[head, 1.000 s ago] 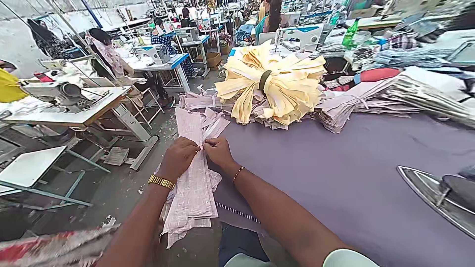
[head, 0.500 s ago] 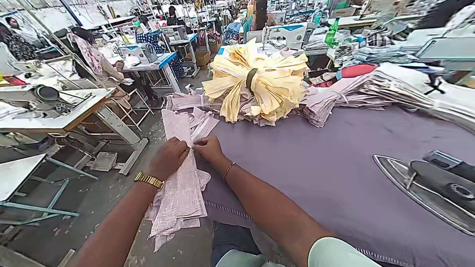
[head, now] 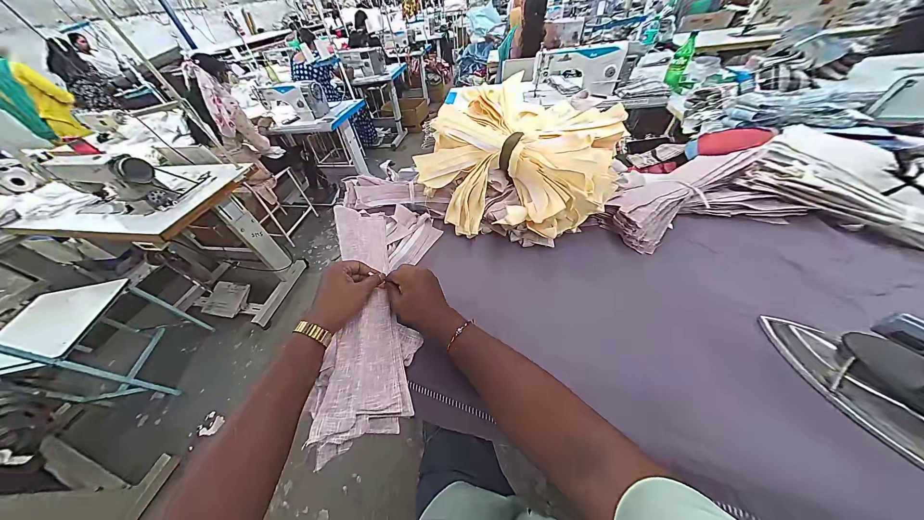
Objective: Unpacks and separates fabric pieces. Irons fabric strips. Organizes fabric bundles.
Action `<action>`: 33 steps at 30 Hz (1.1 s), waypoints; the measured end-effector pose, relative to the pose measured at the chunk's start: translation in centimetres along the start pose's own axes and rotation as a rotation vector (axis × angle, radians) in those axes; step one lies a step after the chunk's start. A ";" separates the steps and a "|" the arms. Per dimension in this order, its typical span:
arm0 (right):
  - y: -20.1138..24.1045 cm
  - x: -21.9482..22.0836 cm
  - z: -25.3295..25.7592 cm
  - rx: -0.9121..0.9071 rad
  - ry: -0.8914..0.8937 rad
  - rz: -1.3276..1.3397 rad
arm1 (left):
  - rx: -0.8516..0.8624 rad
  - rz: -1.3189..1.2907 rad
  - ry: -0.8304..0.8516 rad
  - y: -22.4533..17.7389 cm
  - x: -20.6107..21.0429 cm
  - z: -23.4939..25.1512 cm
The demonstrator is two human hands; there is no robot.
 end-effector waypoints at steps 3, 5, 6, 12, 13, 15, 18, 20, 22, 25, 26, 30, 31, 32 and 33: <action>0.8 0.1 0.1 -0.010 0.065 -0.036 | 0.050 0.153 -0.086 -0.9 -0.4 -1.0; 1.1 0.0 0.2 0.009 0.115 -0.063 | 0.088 0.242 -0.170 -1.4 -0.9 -1.4; 1.0 0.1 0.1 0.038 0.158 -0.086 | 0.091 0.269 -0.202 -1.3 -1.2 -1.4; -1.4 3.7 -0.5 0.140 0.445 -0.120 | 0.025 0.375 -0.250 1.8 -2.1 -1.3; -1.5 4.0 -0.4 0.140 0.454 -0.092 | 0.048 0.353 -0.258 1.4 -2.2 -1.5; -2.1 4.2 -0.3 0.153 0.470 -0.031 | 0.115 0.271 -0.217 0.8 -1.6 -1.6; -2.7 4.3 -0.3 0.150 0.470 0.011 | 0.135 0.176 -0.119 0.7 -0.4 -1.0; -2.9 4.0 -0.2 0.147 0.470 -0.007 | 0.107 0.219 -0.089 0.7 -0.2 -0.2; -2.2 3.4 0.1 0.066 0.398 0.023 | 0.084 0.323 -0.077 0.5 -0.3 0.1; -1.6 0.7 0.1 -0.065 0.162 0.107 | 0.114 0.438 -0.046 -0.6 0.6 0.7; -1.3 0.2 0.1 -0.100 0.086 0.133 | 0.145 0.445 -0.045 -0.7 0.7 0.6; -0.3 0.1 -0.2 -0.190 -0.147 0.220 | 0.343 0.457 -0.046 -1.2 0.8 -1.0; -0.3 0.0 -0.4 -0.198 -0.174 0.249 | 0.382 0.467 -0.051 -1.6 1.0 -1.3; -0.3 0.0 -0.5 -0.212 -0.194 0.281 | 0.399 0.477 -0.064 -1.7 1.2 -1.6; -0.4 0.1 -0.6 -0.221 -0.209 0.309 | 0.391 0.486 -0.085 -1.5 1.2 -1.7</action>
Point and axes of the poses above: each hand's wrist, its own z-axis towards the middle knuckle, its own x-axis out of the palm, y = z × x, the point moved 10 cm from there along z, towards the middle knuckle, and after that the axes turned 7 degrees about y, right-handed, at the moved point
